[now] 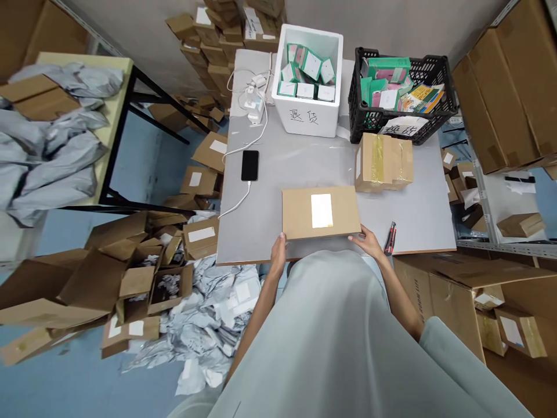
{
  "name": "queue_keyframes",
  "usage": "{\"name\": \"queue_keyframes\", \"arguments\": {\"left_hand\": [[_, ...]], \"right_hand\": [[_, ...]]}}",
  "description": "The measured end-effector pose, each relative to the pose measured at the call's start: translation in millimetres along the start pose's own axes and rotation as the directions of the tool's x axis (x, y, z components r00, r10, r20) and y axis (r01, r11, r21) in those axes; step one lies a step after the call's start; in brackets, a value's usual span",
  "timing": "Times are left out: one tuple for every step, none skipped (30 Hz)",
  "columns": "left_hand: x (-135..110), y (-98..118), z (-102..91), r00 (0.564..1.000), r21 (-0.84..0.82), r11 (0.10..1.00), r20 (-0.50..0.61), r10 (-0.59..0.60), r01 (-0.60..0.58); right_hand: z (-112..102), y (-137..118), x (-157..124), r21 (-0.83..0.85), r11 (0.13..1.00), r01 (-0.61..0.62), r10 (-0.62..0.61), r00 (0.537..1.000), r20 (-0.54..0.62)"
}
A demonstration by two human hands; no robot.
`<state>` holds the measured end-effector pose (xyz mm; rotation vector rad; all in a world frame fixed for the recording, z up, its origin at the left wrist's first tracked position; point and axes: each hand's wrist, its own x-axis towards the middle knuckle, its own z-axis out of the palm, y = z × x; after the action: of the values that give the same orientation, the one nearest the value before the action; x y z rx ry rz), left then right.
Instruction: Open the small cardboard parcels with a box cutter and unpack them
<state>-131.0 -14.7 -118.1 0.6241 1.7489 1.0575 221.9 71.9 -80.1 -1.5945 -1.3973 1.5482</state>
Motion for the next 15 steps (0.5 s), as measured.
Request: {"name": "queue_keyframes", "arguments": {"left_hand": [[-1, 5, -2.7, 1.0, 0.008, 1.0, -0.028, 0.008, -0.007], [-1, 11, -5.8, 0.998, 0.025, 0.999, -0.059, 0.031, -0.029], [-1, 18, -8.7, 0.994, 0.05, 0.996, -0.085, 0.072, -0.068], [1, 26, -11.2, 0.987, 0.08, 0.99, -0.107, 0.122, -0.114], [2, 34, -12.8, 0.977, 0.11, 0.981, -0.124, 0.171, -0.158], [4, 40, -13.3, 0.968, 0.136, 0.972, -0.135, 0.211, -0.193], [7, 46, -12.5, 0.961, 0.158, 0.964, -0.144, 0.237, -0.214], [9, 51, -10.7, 0.957, 0.177, 0.959, -0.147, 0.25, -0.224], [12, 53, -8.0, 0.956, 0.193, 0.955, -0.147, 0.254, -0.224], [15, 54, -4.8, 0.958, 0.204, 0.955, -0.147, 0.247, -0.215], [17, 54, -1.6, 0.961, 0.21, 0.957, -0.147, 0.234, -0.201], [19, 52, 1.2, 0.965, 0.209, 0.96, -0.149, 0.218, -0.185], [21, 49, 3.4, 0.967, 0.205, 0.964, -0.152, 0.202, -0.169], [22, 46, 4.8, 0.97, 0.199, 0.967, -0.156, 0.189, -0.157], [22, 42, 5.2, 0.971, 0.193, 0.97, -0.159, 0.179, -0.147]], "right_hand": [[-1, -5, -1, -0.048, 0.998, 0.036, -0.037, 0.999, -0.027], [-3, -11, -2, -0.098, 0.992, 0.074, -0.08, 0.995, -0.056], [-6, -17, -2, -0.147, 0.983, 0.113, -0.126, 0.988, -0.084], [-9, -24, -2, -0.191, 0.97, 0.149, -0.172, 0.979, -0.111], [-13, -32, 0, -0.229, 0.956, 0.182, -0.216, 0.967, -0.133], [-16, -38, 3, -0.26, 0.943, 0.209, -0.252, 0.957, -0.145], [-18, -44, 6, -0.282, 0.933, 0.226, -0.275, 0.95, -0.15], [-20, -48, 10, -0.298, 0.926, 0.232, -0.285, 0.947, -0.149], [-22, -50, 15, -0.311, 0.922, 0.229, -0.283, 0.949, -0.141], [-23, -51, 20, -0.322, 0.922, 0.216, -0.269, 0.954, -0.13], [-23, -50, 24, -0.328, 0.924, 0.198, -0.249, 0.961, -0.12], [-23, -47, 28, -0.328, 0.928, 0.179, -0.227, 0.967, -0.113], [-23, -43, 31, -0.321, 0.933, 0.163, -0.207, 0.972, -0.11], [-23, -39, 33, -0.311, 0.938, 0.15, -0.192, 0.975, -0.109], [-23, -34, 34, -0.295, 0.945, 0.142, -0.182, 0.977, -0.112]]}}
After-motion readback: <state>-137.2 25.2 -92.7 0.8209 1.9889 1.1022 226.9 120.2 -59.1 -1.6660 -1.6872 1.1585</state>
